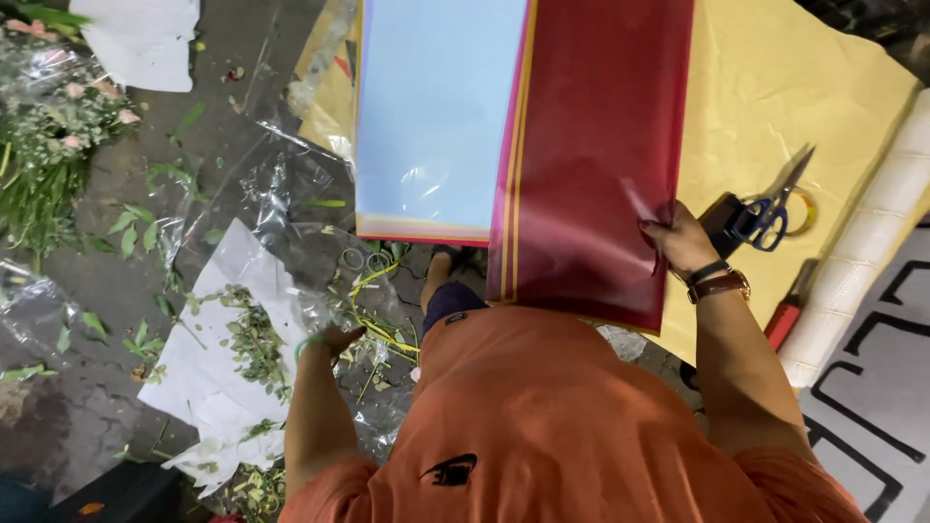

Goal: The person sorts through various colored sheets of paper on a table, then uses a red utility knife to cut a piece of purple paper. The person also handles a roll of tape and a pair of scissors.

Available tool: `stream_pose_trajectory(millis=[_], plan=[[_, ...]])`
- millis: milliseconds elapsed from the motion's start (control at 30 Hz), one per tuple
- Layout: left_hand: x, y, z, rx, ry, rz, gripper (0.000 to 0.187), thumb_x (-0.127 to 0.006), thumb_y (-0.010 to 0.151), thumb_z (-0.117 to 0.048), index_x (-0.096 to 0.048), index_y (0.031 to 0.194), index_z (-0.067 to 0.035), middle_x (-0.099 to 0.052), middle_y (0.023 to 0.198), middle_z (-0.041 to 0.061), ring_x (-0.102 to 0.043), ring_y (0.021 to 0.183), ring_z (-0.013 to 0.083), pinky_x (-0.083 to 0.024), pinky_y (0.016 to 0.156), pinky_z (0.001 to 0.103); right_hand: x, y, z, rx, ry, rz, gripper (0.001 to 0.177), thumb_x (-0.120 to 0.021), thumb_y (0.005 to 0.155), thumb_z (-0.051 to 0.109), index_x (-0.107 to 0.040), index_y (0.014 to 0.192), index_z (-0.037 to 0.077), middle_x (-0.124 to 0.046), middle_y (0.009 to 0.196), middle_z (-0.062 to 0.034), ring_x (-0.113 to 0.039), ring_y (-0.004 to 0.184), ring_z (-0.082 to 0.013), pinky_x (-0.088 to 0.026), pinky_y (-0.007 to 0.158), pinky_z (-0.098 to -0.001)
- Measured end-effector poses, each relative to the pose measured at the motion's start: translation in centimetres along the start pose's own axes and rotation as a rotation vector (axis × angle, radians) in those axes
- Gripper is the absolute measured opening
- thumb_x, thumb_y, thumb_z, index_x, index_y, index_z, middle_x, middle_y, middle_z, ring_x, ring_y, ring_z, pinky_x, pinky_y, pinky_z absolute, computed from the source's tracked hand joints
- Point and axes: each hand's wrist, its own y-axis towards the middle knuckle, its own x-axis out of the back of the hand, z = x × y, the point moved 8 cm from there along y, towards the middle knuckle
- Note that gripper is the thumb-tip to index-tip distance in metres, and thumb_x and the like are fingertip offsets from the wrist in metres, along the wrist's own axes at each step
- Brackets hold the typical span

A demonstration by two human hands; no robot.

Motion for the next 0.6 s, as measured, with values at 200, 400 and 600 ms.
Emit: stream_pose_trajectory(millis=[200, 400, 600], plan=[[13.9, -12.5, -16.7, -0.536, 0.228, -1.525, 0.018, -0.07, 0.094, -0.024, -0.071, 0.078, -0.016, -0.061, 0.079, 0.005, -0.067, 0.072, 0.0271, -0.054, 0.063, 0.043, 1.3, -1.7, 1.2, 0.108, -0.055, 0.013, 0.043, -0.078, 0.091, 0.004, -0.061, 0.129, -0.006, -0.069, 0.119, -0.0282, -0.065, 0.117, -0.0431, -0.048, 0.1, -0.0584], [13.1, -12.6, -33.1, -1.175, -0.289, -0.929, 0.035, -0.082, 0.091, -0.026, -0.062, 0.117, -0.015, -0.057, 0.106, 0.011, -0.074, 0.084, 0.0419, -0.065, 0.068, 0.045, 5.6, -4.8, 5.0, 0.262, 0.233, -0.2, 0.054, -0.075, 0.09, -0.007, -0.059, 0.139, 0.01, -0.066, 0.125, -0.0036, -0.062, 0.121, -0.0182, -0.047, 0.112, -0.0418], [13.4, -10.2, -36.1, -1.158, -0.23, -0.924, 0.029, -0.085, 0.087, -0.015, -0.064, 0.105, -0.005, -0.059, 0.114, 0.014, -0.058, 0.11, 0.0384, -0.051, 0.096, 0.051, 6.4, -9.7, 11.2, 0.368, 0.448, -0.059, 0.054, -0.071, 0.094, 0.0, -0.054, 0.143, 0.016, -0.063, 0.136, -0.0014, -0.062, 0.129, -0.0173, -0.053, 0.119, -0.0355]])
